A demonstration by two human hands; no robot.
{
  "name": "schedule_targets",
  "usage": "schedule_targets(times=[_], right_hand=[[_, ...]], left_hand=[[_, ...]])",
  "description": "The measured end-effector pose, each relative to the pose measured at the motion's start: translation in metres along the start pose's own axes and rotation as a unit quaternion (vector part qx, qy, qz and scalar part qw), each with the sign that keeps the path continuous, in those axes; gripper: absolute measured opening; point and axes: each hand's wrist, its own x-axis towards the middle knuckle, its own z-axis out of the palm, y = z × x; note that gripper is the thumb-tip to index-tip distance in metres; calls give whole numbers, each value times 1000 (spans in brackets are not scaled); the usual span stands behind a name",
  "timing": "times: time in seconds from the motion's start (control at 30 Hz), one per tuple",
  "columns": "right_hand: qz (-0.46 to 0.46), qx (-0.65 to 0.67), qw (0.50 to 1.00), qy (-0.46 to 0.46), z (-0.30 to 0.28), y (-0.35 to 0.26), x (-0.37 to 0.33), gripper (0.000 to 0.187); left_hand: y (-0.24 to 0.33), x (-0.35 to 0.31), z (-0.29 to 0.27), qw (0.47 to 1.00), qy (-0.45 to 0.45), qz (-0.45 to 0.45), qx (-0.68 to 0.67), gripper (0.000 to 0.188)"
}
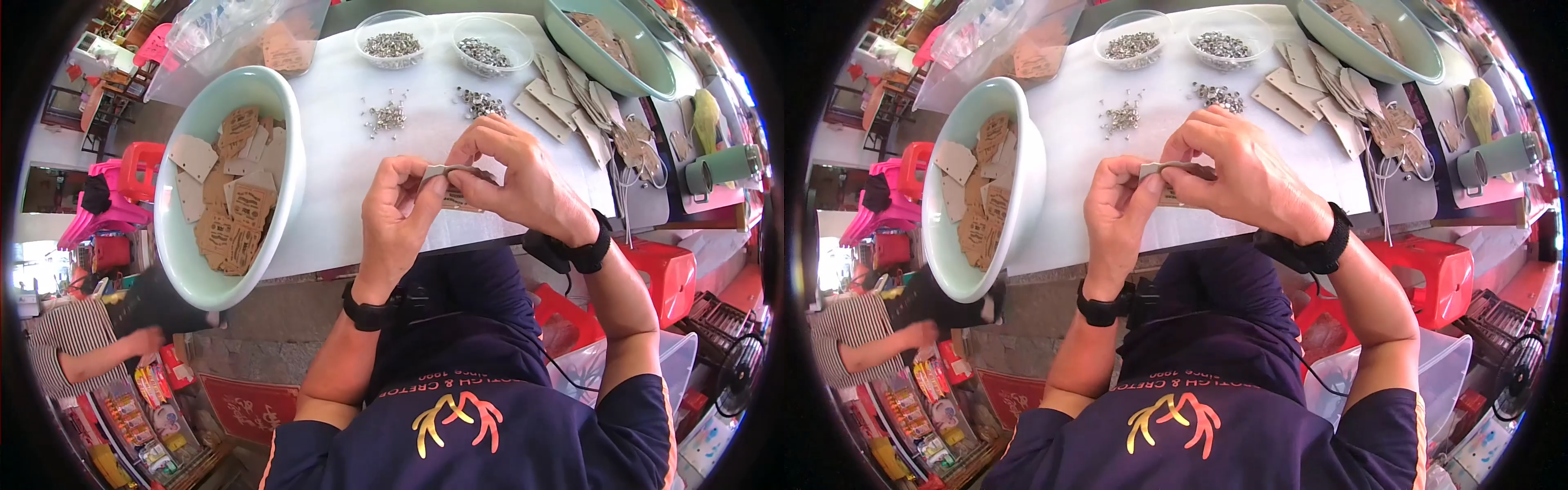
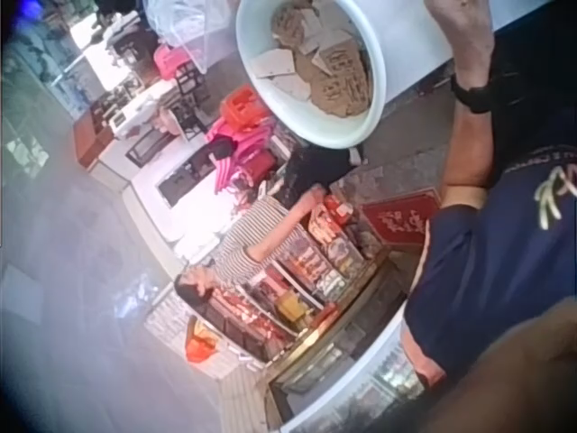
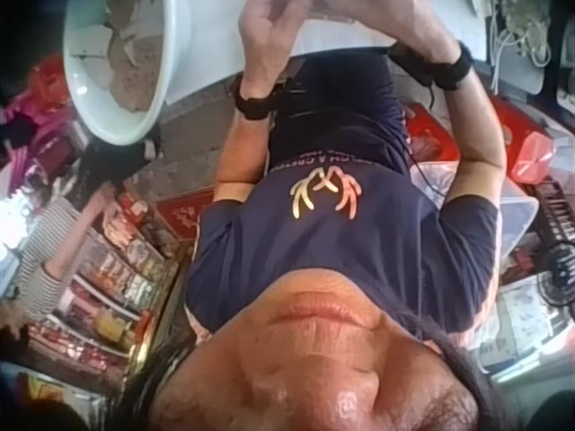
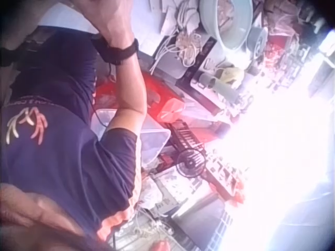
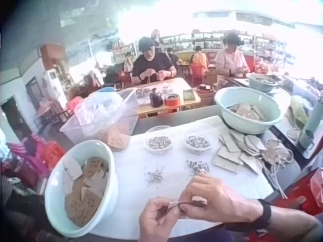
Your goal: Manually pushing small metal rivets through pre-made holes in leather shoe labels.
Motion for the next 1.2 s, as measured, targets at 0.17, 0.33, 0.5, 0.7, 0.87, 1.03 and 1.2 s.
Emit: schedule_targets(times=[0.17, 0.33, 0.5, 0.7, 0.87, 1.03, 1.2], right_hand=[[115, 105, 987, -21, 3, -1, -2, 16], [177, 155, 971, -46, 2, -1, -3, 17], [198, 186, 961, -44, 4, -3, -2, 19], [115, 168, 979, -21, -7, 1, -14, 25], [217, 230, 931, 183, -34, 9, -42, 51], [220, 183, 853, 436, -85, 19, -79, 40], [259, 130, 819, 495, -95, 16, -93, 25]], left_hand=[[0, 0, -1, 1000, 3, -2, -9, 13], [1, -1, -3, 1000, -10, -16, -2, 17], [1, 0, -4, 1000, -10, -20, -16, 17], [4, 1, -3, 1000, -9, -26, -15, 16], [2, -1, -2, 999, 39, -16, -3, 15], [-2, 4, -2, 998, 31, -6, -47, 14], [-5, 4, -6, 994, 51, -18, -96, 14]])
